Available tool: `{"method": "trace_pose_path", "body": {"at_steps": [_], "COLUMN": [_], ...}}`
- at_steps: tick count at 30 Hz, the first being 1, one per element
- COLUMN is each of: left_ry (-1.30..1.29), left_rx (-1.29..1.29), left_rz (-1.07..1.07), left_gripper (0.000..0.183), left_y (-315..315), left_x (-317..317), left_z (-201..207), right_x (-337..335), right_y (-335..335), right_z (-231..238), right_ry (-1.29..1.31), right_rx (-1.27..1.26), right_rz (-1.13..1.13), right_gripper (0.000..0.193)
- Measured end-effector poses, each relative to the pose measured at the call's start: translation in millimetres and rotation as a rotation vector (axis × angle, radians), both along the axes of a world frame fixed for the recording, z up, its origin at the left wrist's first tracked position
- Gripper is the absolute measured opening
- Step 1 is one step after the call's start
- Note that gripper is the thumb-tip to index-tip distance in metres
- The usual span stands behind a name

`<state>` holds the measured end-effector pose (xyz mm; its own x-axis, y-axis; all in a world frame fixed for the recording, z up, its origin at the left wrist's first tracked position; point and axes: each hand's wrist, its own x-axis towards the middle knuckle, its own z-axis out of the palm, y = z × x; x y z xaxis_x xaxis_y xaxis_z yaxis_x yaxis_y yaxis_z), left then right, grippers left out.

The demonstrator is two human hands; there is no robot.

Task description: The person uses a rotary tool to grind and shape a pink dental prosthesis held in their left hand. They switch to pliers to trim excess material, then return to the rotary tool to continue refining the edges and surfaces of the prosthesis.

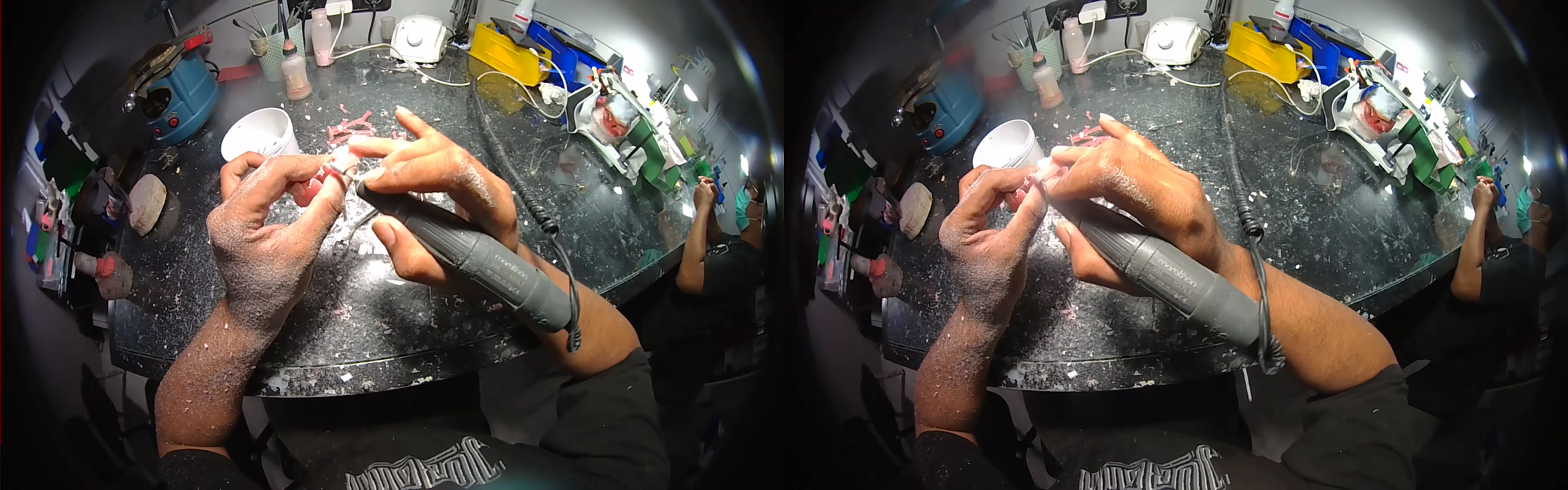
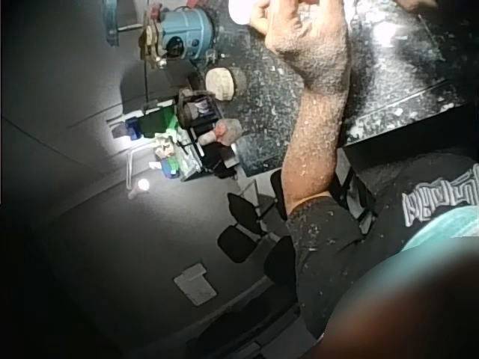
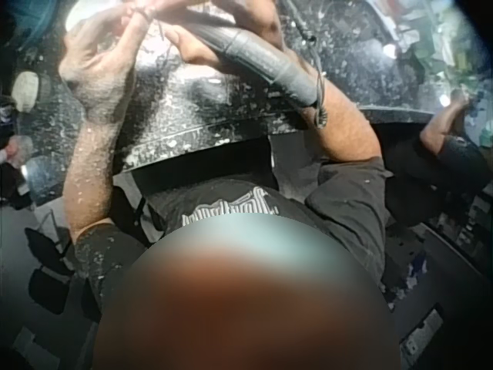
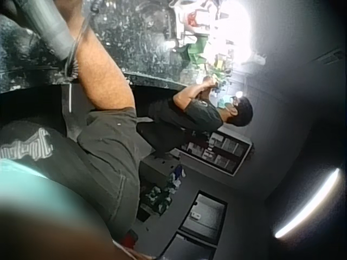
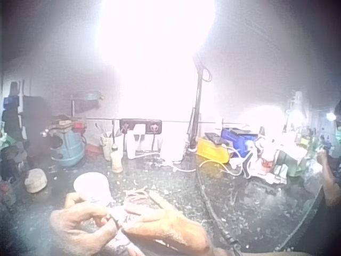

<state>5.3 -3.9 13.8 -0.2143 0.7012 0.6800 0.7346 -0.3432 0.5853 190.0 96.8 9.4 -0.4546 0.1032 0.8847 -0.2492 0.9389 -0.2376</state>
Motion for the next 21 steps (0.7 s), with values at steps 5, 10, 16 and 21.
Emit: {"method": "trace_pose_path", "body": {"at_steps": [5,10,16,21], "left_ry": [-0.099,-0.202,-0.325,-0.384], "left_rx": [-0.028,-0.055,-0.075,-0.081], "left_rz": [-0.014,-0.058,-0.135,-0.212], "left_gripper": [0.013,0.012,0.013,0.010], "left_y": [-0.8,-0.6,-1.2,-0.5], "left_x": [2.5,2.6,4.5,6.4], "left_z": [-0.6,-3.2,-4.1,-1.9], "right_x": [-1.4,-0.6,-1.4,-1.3], "right_y": [0.2,1.1,0.3,2.2], "right_z": [-2.9,-1.7,-1.4,-3.2], "right_ry": [0.013,0.003,0.015,0.023], "right_rx": [-0.028,-0.005,-0.009,-0.013], "right_rz": [-0.035,-0.001,0.004,-0.003], "right_gripper": [0.034,0.034,0.034,0.035]}}
